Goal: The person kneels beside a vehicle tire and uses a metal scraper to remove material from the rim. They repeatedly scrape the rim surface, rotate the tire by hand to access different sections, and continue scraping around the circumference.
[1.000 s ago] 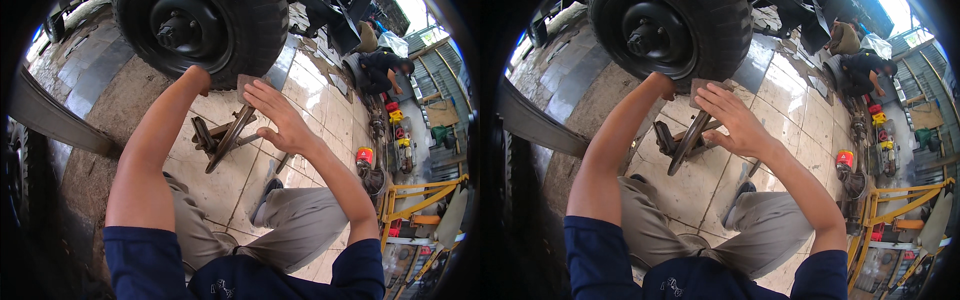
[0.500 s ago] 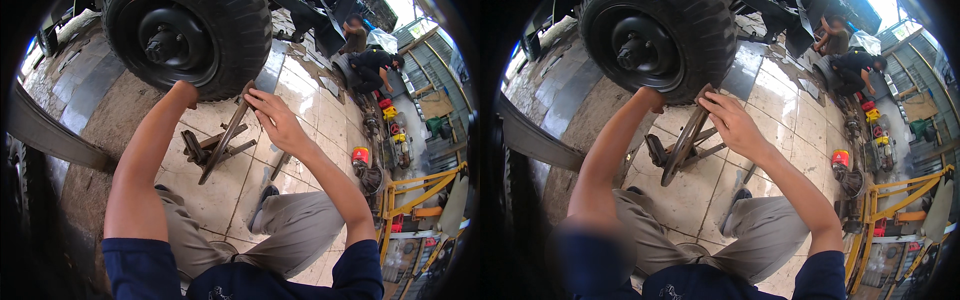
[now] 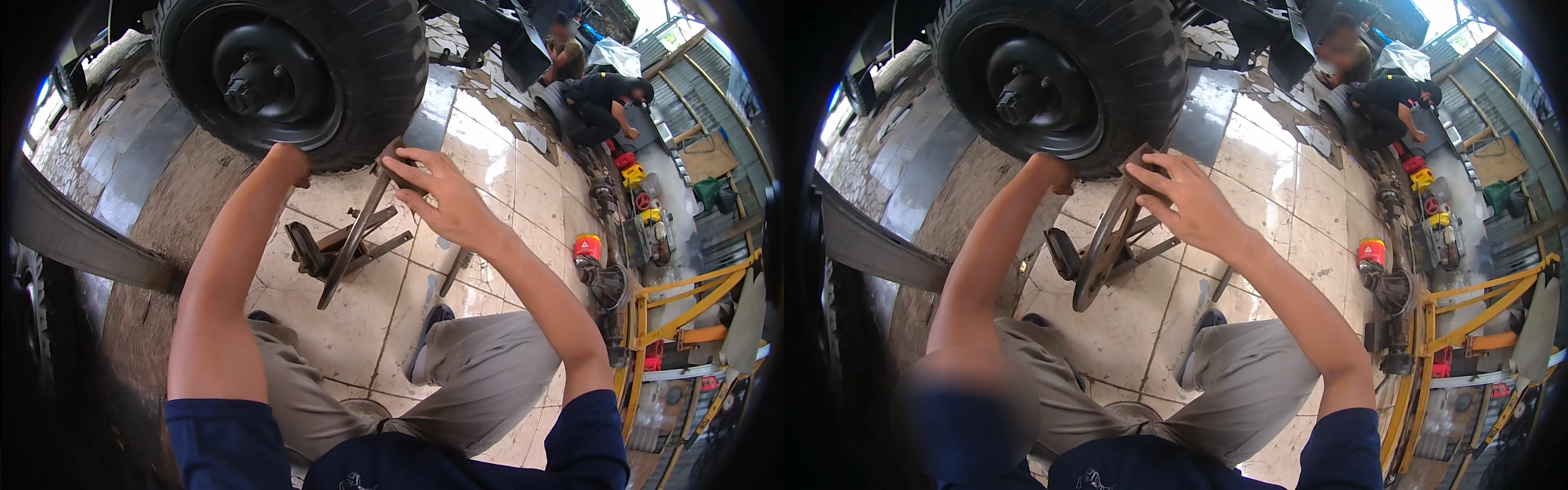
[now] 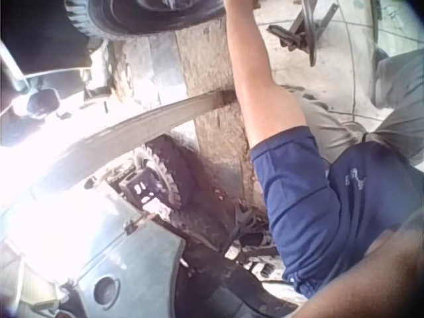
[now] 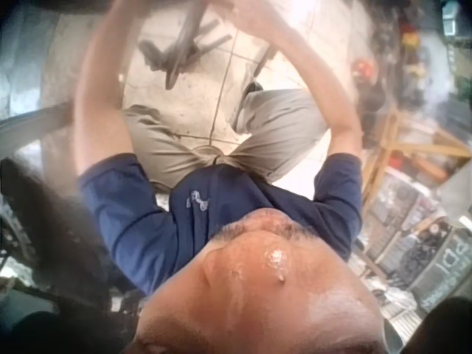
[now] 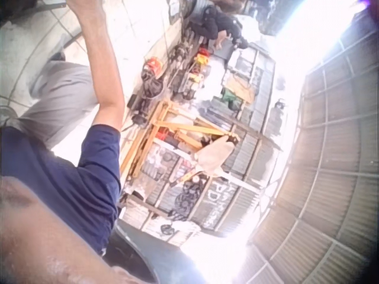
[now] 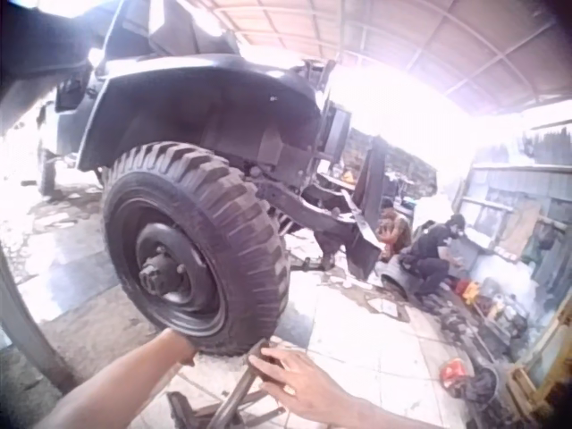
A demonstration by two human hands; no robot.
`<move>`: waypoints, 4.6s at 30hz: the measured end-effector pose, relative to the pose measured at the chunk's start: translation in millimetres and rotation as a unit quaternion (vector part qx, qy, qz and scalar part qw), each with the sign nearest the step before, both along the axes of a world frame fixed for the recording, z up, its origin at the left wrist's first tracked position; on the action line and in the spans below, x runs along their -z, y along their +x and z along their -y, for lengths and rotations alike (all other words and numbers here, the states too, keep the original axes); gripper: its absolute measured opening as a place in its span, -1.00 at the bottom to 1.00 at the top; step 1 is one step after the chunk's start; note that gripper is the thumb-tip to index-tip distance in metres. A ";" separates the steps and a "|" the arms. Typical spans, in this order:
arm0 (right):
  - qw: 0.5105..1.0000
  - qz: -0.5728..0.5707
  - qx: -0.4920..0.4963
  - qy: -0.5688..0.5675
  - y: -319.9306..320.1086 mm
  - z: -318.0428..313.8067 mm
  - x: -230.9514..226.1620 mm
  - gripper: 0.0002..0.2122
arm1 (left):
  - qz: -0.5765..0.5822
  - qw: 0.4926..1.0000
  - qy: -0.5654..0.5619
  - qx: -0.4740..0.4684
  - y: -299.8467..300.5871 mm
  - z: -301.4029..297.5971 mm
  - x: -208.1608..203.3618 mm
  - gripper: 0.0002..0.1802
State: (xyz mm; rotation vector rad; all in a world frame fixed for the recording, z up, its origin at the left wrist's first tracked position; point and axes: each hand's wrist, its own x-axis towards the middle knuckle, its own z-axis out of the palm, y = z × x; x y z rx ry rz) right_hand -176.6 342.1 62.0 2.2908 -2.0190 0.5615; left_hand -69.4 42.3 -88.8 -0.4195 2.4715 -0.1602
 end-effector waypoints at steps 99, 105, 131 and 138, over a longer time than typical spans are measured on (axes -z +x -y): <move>0.998 0.002 0.019 -0.060 11.4 12.1 18.6 -0.46 | 0.005 1.000 0.012 -0.011 7.7 -19.8 -42.7 -0.42; 0.997 0.034 0.014 -0.063 4.6 19.4 23.4 -0.45 | 0.029 0.999 0.024 0.003 1.6 -9.4 -32.0 -0.39; 0.994 0.049 -0.017 -0.093 -19.6 20.8 42.7 -0.46 | 0.023 0.996 0.088 -0.016 5.6 8.2 -26.5 -0.57; 0.982 0.031 -0.084 -0.167 5.6 9.2 39.5 -0.50 | 0.064 0.998 0.020 -0.014 9.0 0.2 -39.9 -0.47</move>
